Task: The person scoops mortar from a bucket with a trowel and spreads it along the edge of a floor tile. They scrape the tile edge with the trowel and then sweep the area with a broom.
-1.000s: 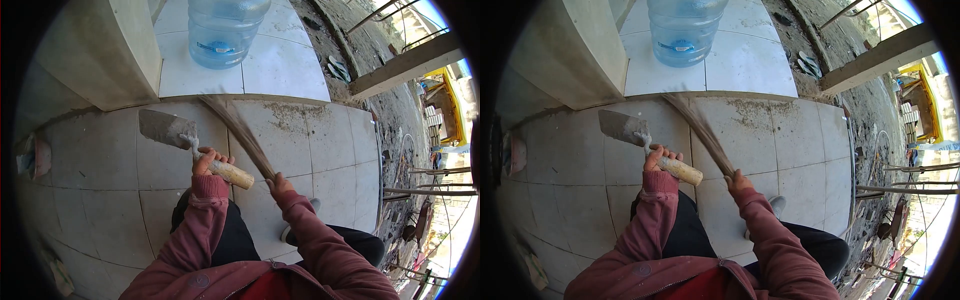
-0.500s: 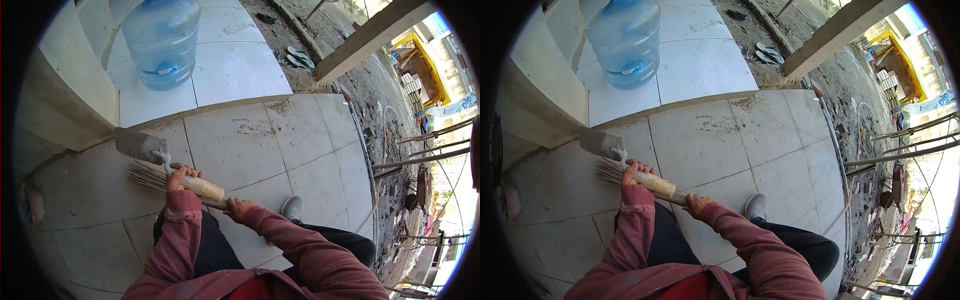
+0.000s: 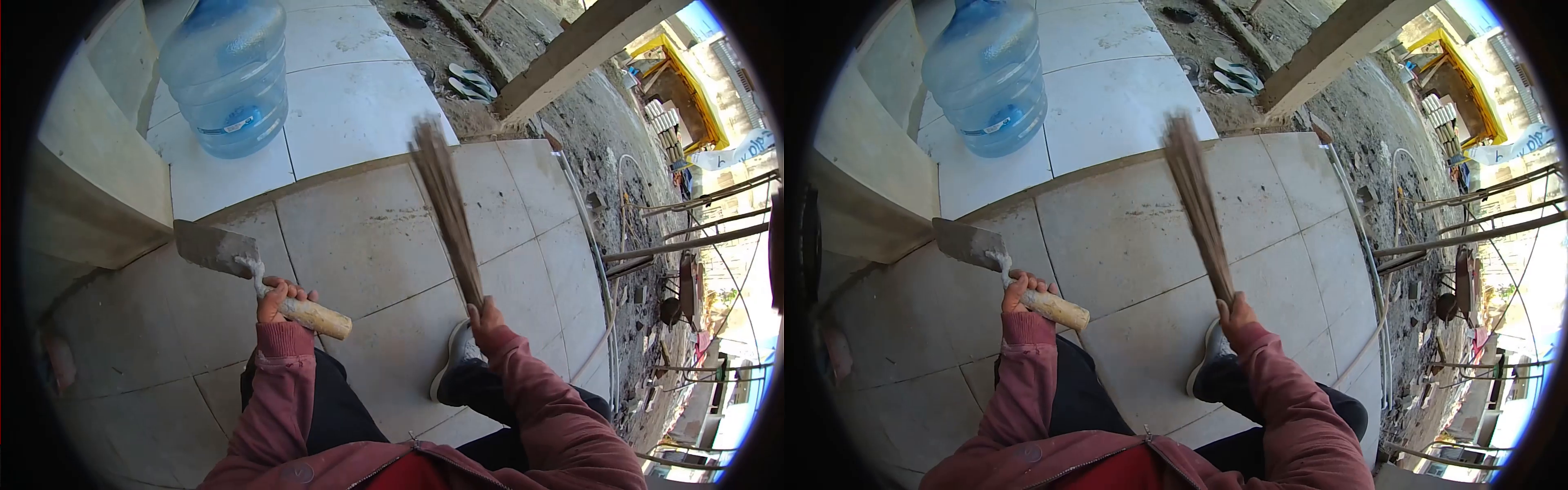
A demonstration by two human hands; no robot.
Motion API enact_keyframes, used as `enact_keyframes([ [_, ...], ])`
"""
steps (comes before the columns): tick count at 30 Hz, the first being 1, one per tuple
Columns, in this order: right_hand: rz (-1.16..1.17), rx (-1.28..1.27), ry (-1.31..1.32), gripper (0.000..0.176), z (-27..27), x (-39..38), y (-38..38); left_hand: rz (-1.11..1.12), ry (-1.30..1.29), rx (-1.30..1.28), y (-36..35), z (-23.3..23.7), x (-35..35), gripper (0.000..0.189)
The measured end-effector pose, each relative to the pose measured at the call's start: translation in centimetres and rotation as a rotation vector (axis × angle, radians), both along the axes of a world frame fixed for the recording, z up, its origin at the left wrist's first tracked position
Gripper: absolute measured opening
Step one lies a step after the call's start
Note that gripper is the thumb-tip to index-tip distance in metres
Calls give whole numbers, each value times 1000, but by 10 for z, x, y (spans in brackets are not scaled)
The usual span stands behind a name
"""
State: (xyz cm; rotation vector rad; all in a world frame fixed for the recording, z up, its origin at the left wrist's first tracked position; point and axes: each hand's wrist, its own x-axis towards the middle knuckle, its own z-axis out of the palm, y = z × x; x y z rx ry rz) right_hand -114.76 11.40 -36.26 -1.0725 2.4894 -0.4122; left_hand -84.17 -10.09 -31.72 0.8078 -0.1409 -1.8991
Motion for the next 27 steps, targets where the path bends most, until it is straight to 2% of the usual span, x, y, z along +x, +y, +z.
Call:
enact_keyframes([
  [1,89,167,-146,35,-12,31,-12,-25,11,-6,1,1,-8,17],
  [2,284,160,-141,37,-9,73,-28,-51,19,-13,1,2,-14,17],
  [4,586,172,-305,37,-38,133,-46,-83,-26,-7,3,3,-20,16],
  [6,783,150,-307,37,-69,177,-57,-133,-65,-7,5,2,-22,15],
  [7,778,145,-311,37,-77,177,-55,-139,-70,-9,4,0,-23,15],
  [10,482,245,-218,35,-105,165,-30,-164,-56,-22,8,-6,-14,15],
  [12,-74,333,-159,40,-102,116,-7,-163,-3,-65,7,-3,-10,15],
  [14,-689,206,0,49,-116,43,13,-134,-2,-22,8,0,-7,15],
  [15,-869,162,-311,58,-118,-8,20,-137,3,-25,8,1,-7,15],
  [16,-1233,-150,-351,64,-146,-56,33,-132,3,-37,7,3,-5,14],
  [17,-1196,-812,-511,64,-222,-135,75,-171,20,-49,6,1,-4,14],
  [18,-1340,-699,-430,59,-143,-100,31,-222,16,-3,6,8,-4,15],
  [19,-1345,-659,-440,54,-69,-51,-2,-257,-72,11,7,10,-5,15],
  [20,-1344,-602,-449,49,-35,-15,-22,-295,-73,-6,8,14,-7,15],
  [22,-672,-715,-362,37,-84,25,8,-409,-23,-58,11,17,-11,16],
  [24,-353,-513,-403,30,-86,101,-4,-509,11,-161,16,18,-14,13],
  [25,-104,-420,-493,29,-75,133,-19,-530,11,-243,19,21,-15,11],
  [26,51,-172,-431,29,-156,138,-7,-576,21,-296,21,23,-13,13],
  [27,71,-171,-436,29,-158,141,-6,-589,23,-329,24,23,-11,13],
])
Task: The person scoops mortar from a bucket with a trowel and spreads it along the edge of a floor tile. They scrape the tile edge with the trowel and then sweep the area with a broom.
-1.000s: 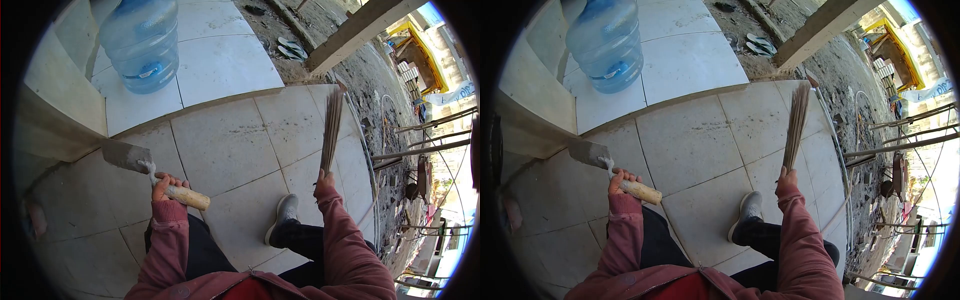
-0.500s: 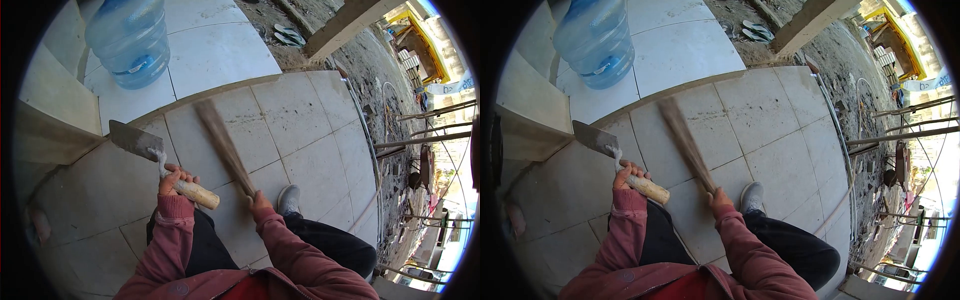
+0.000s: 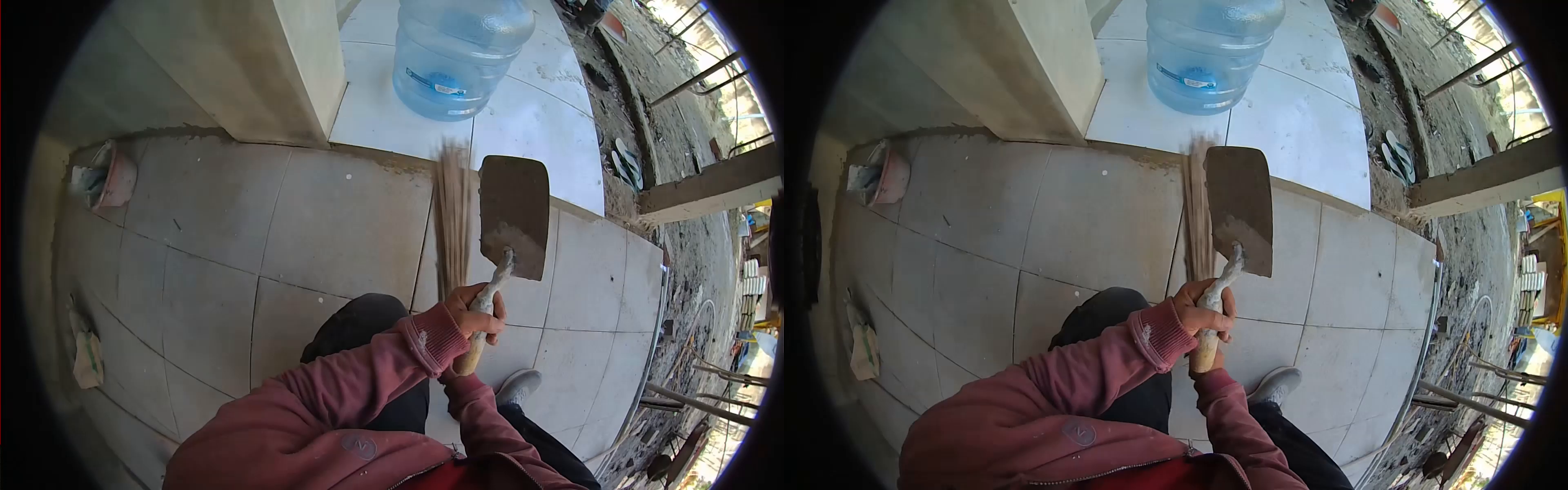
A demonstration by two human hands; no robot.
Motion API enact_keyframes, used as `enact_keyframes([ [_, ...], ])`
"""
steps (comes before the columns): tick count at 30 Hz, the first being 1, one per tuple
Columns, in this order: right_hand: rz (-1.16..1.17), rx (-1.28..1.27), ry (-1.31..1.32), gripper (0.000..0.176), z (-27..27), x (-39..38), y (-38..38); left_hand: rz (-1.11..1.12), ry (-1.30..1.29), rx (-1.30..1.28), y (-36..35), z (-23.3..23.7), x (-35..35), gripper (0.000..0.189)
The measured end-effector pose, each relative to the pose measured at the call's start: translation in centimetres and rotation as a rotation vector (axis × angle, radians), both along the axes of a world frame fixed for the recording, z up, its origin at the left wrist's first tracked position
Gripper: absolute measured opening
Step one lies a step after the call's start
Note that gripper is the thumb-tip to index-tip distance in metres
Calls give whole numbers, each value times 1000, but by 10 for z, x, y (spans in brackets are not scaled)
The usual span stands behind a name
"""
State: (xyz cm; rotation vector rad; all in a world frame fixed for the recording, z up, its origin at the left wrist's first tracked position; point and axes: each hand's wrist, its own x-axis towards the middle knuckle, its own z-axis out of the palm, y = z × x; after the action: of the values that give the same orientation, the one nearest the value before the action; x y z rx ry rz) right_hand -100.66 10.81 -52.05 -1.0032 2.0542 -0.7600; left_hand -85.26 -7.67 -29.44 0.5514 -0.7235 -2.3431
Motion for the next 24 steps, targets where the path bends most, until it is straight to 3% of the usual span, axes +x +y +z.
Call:
enact_keyframes([
  [15,150,-147,-33,38,-16,29,-33,-114,-61,-14,15,10,23,14],
  [17,-105,259,152,41,64,-28,-3,-138,-72,-30,13,14,17,14],
  [19,-590,212,147,41,36,-97,31,-185,-124,-58,12,8,12,14],
  [20,-597,209,151,41,44,-99,28,-201,-155,-87,11,8,10,15],
  [22,-1024,-58,-89,41,79,-87,9,-212,-138,-70,12,5,5,15],
  [24,-567,-38,115,39,97,-37,13,-229,-121,-45,9,5,-1,15],
])
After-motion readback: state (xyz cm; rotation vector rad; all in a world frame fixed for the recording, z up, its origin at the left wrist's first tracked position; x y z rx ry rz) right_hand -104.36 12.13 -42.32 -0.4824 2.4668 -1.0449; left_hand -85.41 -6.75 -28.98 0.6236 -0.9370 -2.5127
